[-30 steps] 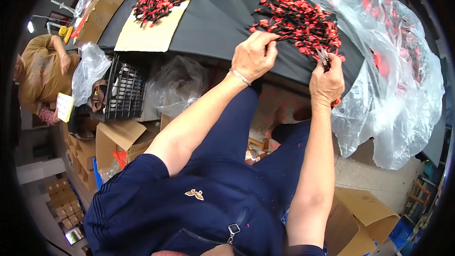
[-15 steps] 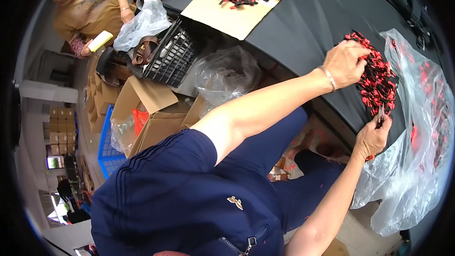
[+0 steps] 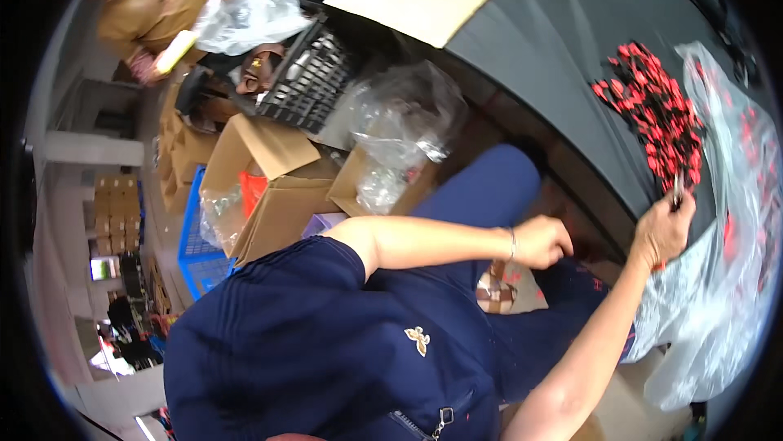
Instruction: The person assembles small components by inserting a thin red string through a hole in a black plastic piece using a pair of small shears.
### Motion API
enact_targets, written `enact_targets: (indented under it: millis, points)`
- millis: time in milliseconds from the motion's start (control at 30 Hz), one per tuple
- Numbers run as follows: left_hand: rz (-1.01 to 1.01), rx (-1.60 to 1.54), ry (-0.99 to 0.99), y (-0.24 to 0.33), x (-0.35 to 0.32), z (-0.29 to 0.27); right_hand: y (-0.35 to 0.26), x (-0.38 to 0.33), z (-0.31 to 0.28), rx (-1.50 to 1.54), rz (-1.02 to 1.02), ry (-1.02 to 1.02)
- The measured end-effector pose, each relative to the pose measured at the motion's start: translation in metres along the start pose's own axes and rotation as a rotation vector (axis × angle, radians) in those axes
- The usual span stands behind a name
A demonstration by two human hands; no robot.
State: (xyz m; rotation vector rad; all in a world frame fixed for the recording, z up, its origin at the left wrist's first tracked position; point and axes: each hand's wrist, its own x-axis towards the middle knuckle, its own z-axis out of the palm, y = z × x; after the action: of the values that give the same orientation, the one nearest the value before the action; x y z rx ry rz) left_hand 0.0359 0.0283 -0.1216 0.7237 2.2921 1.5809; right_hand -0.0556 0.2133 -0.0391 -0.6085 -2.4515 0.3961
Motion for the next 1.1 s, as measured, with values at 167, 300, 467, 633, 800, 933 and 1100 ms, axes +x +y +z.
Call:
enact_targets:
  millis: [167, 300, 467, 633, 800, 933, 1100]
  points:
    - [-0.249, 0.893, -0.607, -0.04, 0.057, -0.026, -0.008, -0.001, 0.0, -0.031, -0.099, 0.029]
    - [-0.758, 0.21, -0.098, -0.098, 0.051, -0.029, -0.023, 0.0, 0.0, 0.073, -0.011, 0.052]
    - [-1.074, -0.434, 0.355, -0.138, 0.055, 0.002, -0.02, -0.002, 0.0, 0.108, -0.057, 0.066]
    - [-1.058, -0.463, 0.413, -0.154, 0.07, 0.02, -0.015, -0.003, 0.001, 0.101, -0.052, 0.057]
    - [-0.758, -0.474, 0.476, -0.228, 0.076, 0.014, -0.046, -0.004, -0.005, 0.107, -0.11, 0.068]
    - [-0.572, -0.555, 0.354, -0.233, 0.086, 0.04, -0.016, -0.003, -0.001, 0.04, -0.096, 0.093]
    - [-0.642, -0.488, 0.326, -0.242, 0.085, 0.021, -0.021, -0.001, -0.001, 0.055, -0.115, 0.104]
